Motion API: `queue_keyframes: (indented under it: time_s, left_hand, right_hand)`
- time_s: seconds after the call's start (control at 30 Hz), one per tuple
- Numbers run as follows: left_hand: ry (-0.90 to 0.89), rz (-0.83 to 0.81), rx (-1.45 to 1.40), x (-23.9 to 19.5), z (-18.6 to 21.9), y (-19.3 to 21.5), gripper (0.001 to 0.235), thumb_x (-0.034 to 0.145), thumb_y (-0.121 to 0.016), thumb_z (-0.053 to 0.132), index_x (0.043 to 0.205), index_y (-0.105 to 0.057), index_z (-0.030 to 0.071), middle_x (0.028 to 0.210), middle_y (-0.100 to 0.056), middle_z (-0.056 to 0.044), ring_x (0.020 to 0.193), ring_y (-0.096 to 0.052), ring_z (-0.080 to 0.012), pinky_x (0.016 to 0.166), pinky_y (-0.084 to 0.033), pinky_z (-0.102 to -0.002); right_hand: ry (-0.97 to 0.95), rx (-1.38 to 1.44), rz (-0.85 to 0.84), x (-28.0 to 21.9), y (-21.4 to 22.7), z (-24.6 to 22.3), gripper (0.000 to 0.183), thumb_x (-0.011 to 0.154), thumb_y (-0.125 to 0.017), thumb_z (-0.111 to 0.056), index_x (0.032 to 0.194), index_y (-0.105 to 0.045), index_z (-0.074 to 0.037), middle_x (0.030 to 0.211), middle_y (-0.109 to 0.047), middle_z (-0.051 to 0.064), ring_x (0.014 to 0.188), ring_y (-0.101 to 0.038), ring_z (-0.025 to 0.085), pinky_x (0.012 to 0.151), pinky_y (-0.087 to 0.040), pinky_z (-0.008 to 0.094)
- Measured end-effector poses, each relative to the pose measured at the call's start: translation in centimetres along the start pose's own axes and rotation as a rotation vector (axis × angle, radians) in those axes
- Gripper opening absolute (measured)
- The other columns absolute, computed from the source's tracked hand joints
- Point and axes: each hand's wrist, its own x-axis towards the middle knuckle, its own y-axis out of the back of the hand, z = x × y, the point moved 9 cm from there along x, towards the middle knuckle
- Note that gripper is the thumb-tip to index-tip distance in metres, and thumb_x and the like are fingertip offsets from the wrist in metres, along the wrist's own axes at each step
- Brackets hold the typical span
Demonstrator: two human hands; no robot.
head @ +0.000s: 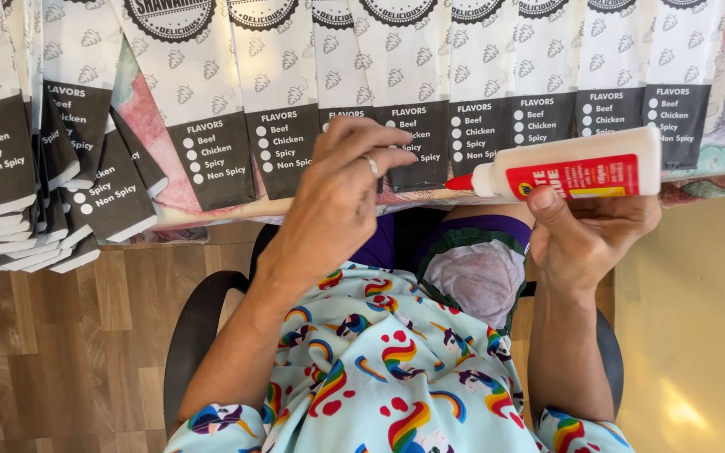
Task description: The person is manually assembling paper food packaging sleeves by folding them and applying glue to the edges.
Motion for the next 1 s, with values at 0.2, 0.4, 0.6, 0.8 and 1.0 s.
queue_keyframes:
  time_s: [0.2,0.4,0.6,0.8,1.0]
  left_hand:
    - [0.118,0.110,0.227,-1.9,-1.5,3.7,0.014,0.090,-0.077,-0.005,0.101,-0.071,0.000,0.103,-0.068,-0.007,0.101,-0.056,-0.0277,0.091,-0.045,-0.041]
    - [0.181,0.003,0.198,-2.5,-1.7,3.7,0.029,0.081,-0.082,0.006,0.109,-0.073,0.001,0.115,-0.067,-0.006,0.108,-0.054,-0.0280,0.093,-0.043,-0.042]
    - [0.166,-0.101,0.225,-2.7,-1.8,3.2,0.045,0.074,-0.081,0.006,0.117,-0.068,0.000,0.123,-0.064,-0.007,0.111,-0.051,-0.0293,0.091,-0.041,-0.043]
    - [0.179,-0.064,0.214,-2.9,-2.1,3.2,0.045,0.076,-0.085,0.011,0.117,-0.069,0.002,0.124,-0.065,-0.006,0.112,-0.052,-0.0290,0.092,-0.041,-0.044]
    - [0.197,0.067,0.175,-3.1,-2.4,3.1,0.024,0.086,-0.080,0.006,0.108,-0.073,0.005,0.115,-0.068,-0.001,0.106,-0.054,-0.0250,0.086,-0.039,-0.041]
  right_hand:
    - [0.174,-0.002,-0.046,-1.2,-3.6,-0.9,0.070,0.079,-0.084,0.009,0.138,-0.050,-0.007,0.115,-0.064,0.025,0.098,-0.065,0.031,0.087,-0.065,0.054]
    - [0.072,-0.135,-0.239,-1.2,-9.8,-2.0,0.039,0.080,-0.090,0.000,0.108,-0.064,-0.002,0.093,-0.065,0.009,0.088,-0.065,0.019,0.077,-0.067,0.039]
    - [0.095,-0.367,-0.349,-1.3,-13.7,-3.1,0.027,0.077,-0.093,-0.012,0.090,-0.072,0.000,0.096,-0.059,0.014,0.087,-0.056,0.023,0.075,-0.049,0.032]
    - [0.069,-0.245,-0.295,-1.2,-10.8,-1.3,0.036,0.077,-0.092,-0.009,0.098,-0.066,0.003,0.096,-0.062,0.012,0.084,-0.060,0.019,0.069,-0.052,0.029]
    - [0.188,-0.012,-0.206,-1.3,-5.7,0.4,0.073,0.079,-0.081,0.014,0.135,-0.043,-0.015,0.117,-0.058,0.025,0.099,-0.059,0.030,0.086,-0.062,0.058]
